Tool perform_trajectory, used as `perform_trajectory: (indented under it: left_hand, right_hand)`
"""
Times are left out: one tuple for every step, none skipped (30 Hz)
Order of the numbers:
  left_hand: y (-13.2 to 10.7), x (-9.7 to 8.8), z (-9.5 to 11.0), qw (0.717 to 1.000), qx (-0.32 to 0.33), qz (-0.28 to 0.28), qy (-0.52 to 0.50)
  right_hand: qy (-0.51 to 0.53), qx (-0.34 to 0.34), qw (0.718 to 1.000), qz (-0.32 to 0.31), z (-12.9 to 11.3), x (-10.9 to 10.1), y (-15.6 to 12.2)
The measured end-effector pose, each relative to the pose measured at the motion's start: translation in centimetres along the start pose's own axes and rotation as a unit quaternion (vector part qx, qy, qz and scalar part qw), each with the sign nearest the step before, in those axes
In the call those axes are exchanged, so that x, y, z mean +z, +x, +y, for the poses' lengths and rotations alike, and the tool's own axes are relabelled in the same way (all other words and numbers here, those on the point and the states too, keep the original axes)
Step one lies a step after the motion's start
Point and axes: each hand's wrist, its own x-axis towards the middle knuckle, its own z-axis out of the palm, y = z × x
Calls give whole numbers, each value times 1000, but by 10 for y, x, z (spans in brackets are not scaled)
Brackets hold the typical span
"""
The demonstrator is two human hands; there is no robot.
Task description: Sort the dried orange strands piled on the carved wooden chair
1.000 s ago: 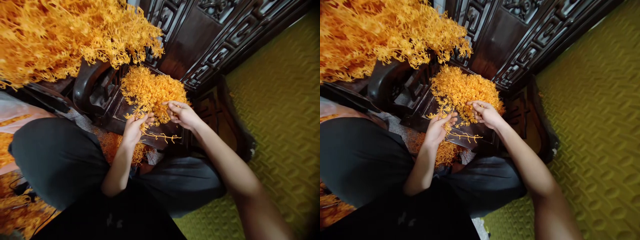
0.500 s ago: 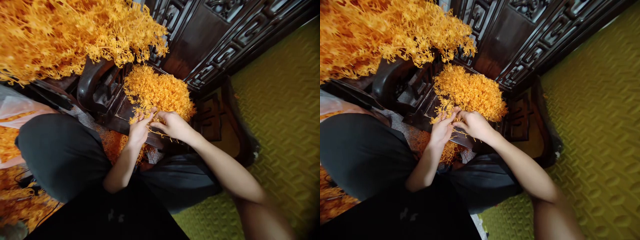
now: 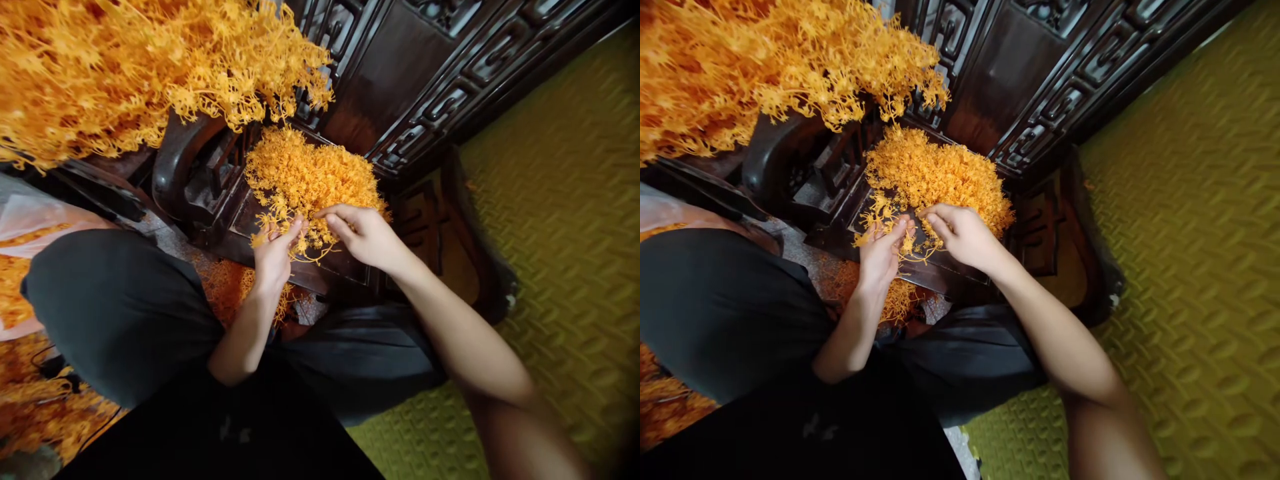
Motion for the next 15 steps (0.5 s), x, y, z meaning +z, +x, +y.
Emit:
perform_trajectory:
  left_hand:
    - [-2,2,-2,1000,8,1,9]
    - [-4,2,-3,1000,17,4,19]
    - [-5,3,-4,999,26,5,27]
    - [-6,2,-5,999,34,7,32]
    - [-5,2,-6,999,40,7,33]
    - [-4,1,-6,998,44,5,33]
    - [-3,0,-7,998,45,1,33]
    - [-2,-1,-7,998,46,-2,33]
    - [-1,-2,-7,998,49,-3,35]
    - [-1,-3,-6,998,54,-3,38]
    - [-1,-3,-6,997,59,-2,41]
    - [-1,-3,-5,997,63,1,43]
    - [-2,-3,-4,997,67,6,45]
    - [-3,-2,-4,996,70,10,47]
    - [-4,-2,-4,996,72,13,49]
  right_hand:
    - [-22,-16,1000,-8,-4,4,0]
    - [-48,-26,998,-19,-7,7,0]
    - [-82,-28,996,-35,-9,10,-1]
    - [-125,-26,990,-52,-12,13,-3]
    - [-177,-21,982,-65,-14,16,-4]
    - [-228,-17,971,-71,-16,18,-5]
    - [-273,-14,959,-72,-17,20,-6]
    - [-308,-14,949,-72,-19,21,-6]
    - [-332,-17,940,-72,-20,23,-7]
    - [-347,-20,935,-74,-22,24,-7]
    - [-357,-23,930,-77,-23,25,-7]
    - [-365,-26,927,-81,-24,25,-7]
    - [-372,-28,924,-83,-24,26,-7]
    - [-380,-27,921,-82,-25,27,-8]
    - [-390,-24,917,-80,-26,28,-8]
